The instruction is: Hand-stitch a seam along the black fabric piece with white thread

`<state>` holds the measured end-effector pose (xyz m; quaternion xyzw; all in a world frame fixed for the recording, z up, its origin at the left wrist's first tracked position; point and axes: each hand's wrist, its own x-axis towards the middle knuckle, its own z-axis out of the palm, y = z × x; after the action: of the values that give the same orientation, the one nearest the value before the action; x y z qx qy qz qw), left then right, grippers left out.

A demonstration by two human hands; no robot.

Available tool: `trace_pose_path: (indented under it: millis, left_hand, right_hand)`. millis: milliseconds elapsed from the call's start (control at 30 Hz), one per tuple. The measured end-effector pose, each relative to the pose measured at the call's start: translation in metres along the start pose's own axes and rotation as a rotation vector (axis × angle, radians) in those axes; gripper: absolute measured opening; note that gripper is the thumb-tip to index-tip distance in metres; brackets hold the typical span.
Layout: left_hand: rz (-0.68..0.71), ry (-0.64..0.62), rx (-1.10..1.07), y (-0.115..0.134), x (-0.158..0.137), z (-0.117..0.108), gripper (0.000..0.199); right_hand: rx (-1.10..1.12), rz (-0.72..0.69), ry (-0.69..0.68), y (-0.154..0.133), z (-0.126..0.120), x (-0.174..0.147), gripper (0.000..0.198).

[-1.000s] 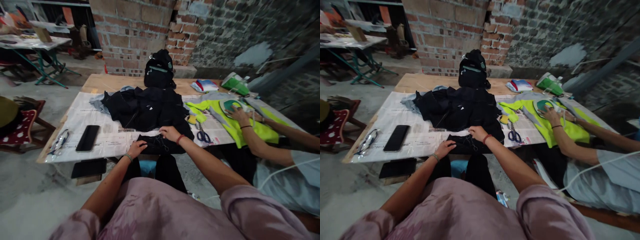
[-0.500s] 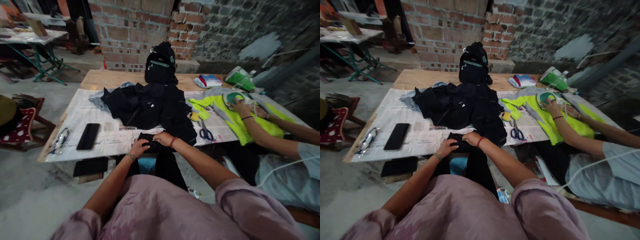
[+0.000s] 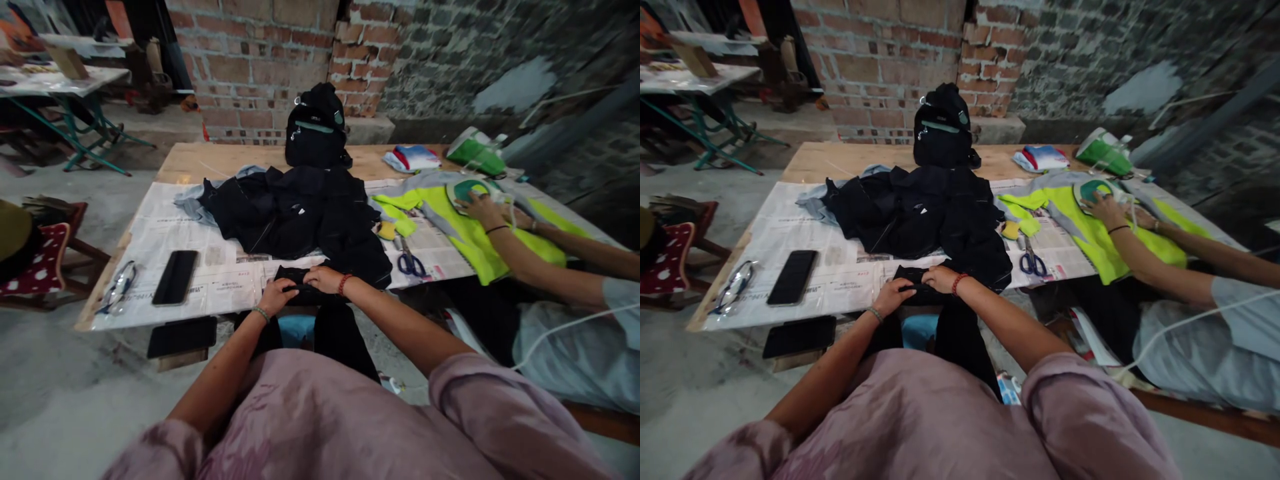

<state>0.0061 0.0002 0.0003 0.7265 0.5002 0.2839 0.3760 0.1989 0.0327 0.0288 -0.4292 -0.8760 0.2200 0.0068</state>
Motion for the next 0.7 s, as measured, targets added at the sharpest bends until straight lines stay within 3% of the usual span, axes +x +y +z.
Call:
trace_pose_path:
  millis: [300, 700]
  left_hand:
    - [-0.008, -0.007, -0.038, 0.001, 0.000, 0.000, 0.013]
    - [0.031, -0.020, -0.057, -0.002, -0.002, 0.001, 0.015]
  right_hand:
    - [0.259, 0.055, -0.034, -0.005, -0.003, 0.005, 0.023]
    - [1.100, 0.558, -0.017, -0.016, -0.004, 0.012, 0.019]
